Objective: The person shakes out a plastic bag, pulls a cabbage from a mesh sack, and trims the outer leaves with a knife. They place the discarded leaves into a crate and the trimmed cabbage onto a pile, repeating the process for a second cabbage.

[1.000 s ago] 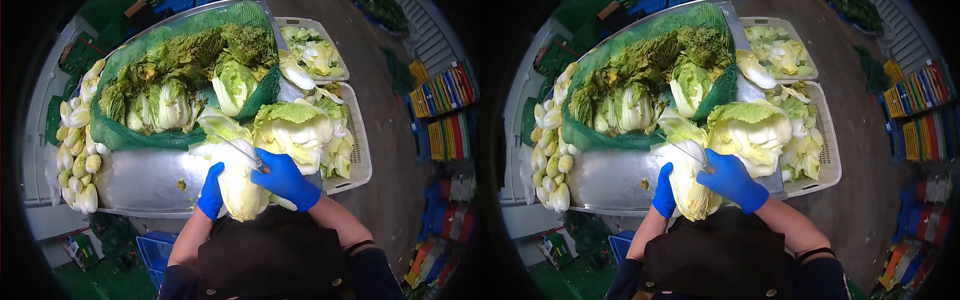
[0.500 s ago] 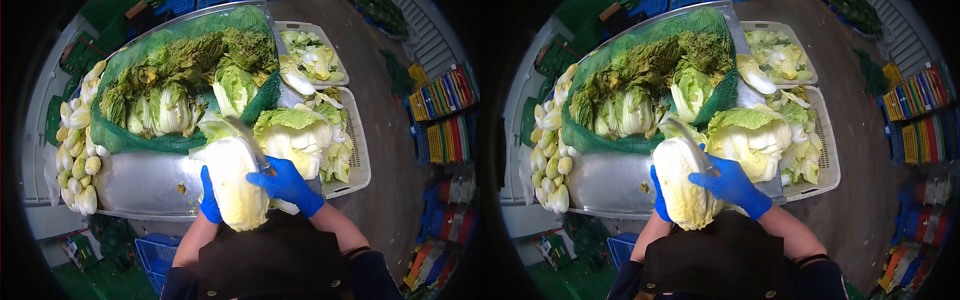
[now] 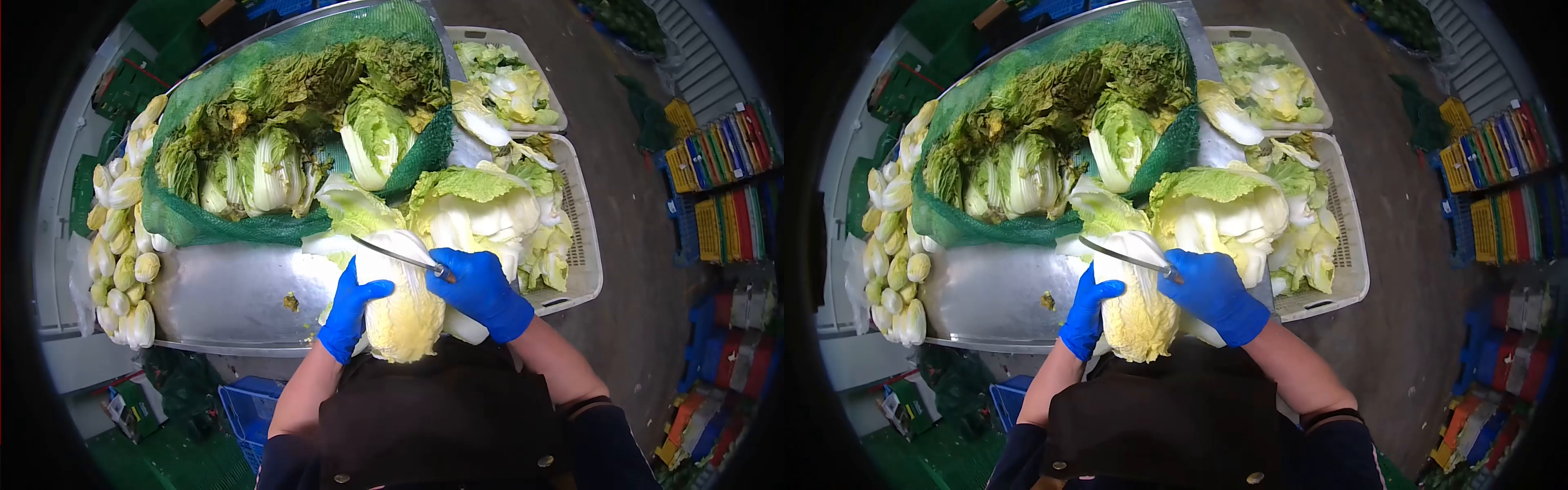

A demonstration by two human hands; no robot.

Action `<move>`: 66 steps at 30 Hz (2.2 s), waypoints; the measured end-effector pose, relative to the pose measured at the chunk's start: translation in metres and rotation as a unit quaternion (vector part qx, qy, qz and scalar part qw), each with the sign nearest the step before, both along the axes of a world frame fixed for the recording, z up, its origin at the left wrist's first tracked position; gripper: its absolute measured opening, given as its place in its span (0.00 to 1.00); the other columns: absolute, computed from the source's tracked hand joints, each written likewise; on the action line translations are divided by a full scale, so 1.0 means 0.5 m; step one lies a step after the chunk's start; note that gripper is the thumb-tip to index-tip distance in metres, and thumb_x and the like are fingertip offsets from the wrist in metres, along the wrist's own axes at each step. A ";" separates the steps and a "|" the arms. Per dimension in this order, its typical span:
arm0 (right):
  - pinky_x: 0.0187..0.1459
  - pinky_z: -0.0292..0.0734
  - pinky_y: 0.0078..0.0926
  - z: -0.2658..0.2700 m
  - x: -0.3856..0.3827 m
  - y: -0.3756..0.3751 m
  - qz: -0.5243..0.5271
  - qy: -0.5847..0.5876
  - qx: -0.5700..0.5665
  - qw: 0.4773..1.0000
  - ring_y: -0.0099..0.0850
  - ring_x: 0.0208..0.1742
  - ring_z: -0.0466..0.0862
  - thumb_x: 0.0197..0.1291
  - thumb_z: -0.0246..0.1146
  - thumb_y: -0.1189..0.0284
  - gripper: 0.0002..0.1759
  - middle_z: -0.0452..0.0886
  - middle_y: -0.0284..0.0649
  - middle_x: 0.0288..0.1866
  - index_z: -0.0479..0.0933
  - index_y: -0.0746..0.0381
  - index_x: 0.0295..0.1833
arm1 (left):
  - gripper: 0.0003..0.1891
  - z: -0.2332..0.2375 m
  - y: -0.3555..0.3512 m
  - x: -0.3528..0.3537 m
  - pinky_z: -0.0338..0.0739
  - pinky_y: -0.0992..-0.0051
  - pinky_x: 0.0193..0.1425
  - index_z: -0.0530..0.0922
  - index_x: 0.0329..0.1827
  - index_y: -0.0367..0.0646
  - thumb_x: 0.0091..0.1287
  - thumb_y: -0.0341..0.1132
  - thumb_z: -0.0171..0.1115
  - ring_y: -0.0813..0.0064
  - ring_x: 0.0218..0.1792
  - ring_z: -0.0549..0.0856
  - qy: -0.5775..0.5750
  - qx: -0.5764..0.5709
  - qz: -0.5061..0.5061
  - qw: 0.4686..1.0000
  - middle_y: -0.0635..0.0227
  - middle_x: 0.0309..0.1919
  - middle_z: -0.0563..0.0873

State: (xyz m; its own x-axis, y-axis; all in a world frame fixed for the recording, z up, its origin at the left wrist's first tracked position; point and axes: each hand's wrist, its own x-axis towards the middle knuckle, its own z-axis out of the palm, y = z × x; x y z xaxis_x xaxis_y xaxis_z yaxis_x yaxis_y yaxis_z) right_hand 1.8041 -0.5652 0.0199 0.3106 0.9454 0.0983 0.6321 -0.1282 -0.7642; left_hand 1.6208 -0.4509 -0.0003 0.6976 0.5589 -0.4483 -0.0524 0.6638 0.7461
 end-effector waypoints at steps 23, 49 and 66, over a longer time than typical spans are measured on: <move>0.29 0.76 0.36 -0.073 0.209 0.016 -0.032 -0.082 -0.065 0.994 0.46 0.25 0.81 0.54 0.65 0.64 0.14 0.79 0.49 0.23 0.80 0.62 0.41 | 0.37 0.019 0.012 -0.023 0.74 0.60 0.63 0.64 0.68 0.34 0.51 0.30 0.61 0.57 0.56 0.80 -0.017 -0.090 -0.112 0.990 0.53 0.57 0.78; 0.30 0.77 0.40 -0.043 0.137 0.020 -0.141 -0.165 -0.113 0.970 0.44 0.28 0.83 0.54 0.63 0.66 0.09 0.81 0.48 0.26 0.79 0.60 0.36 | 0.34 0.058 0.037 -0.050 0.75 0.62 0.61 0.66 0.66 0.33 0.53 0.34 0.61 0.59 0.55 0.80 -0.044 -0.139 -0.014 0.989 0.52 0.56 0.79; 0.27 0.75 0.37 -0.012 -0.028 0.030 -0.065 0.160 0.047 0.984 0.39 0.21 0.81 0.55 0.65 0.64 0.23 0.78 0.48 0.22 0.77 0.61 0.56 | 0.44 0.011 0.019 -0.022 0.71 0.64 0.66 0.60 0.70 0.38 0.49 0.41 0.69 0.61 0.60 0.77 0.001 0.046 0.024 0.999 0.57 0.61 0.74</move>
State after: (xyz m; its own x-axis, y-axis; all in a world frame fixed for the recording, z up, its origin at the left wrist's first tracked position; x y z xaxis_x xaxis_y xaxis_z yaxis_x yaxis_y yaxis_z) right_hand 1.7901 -0.5504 0.0141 0.4575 0.8871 0.0609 0.3407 -0.1115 -0.9335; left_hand 1.6100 -0.4415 0.0052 0.6685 0.6298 -0.3956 -0.0805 0.5900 0.8034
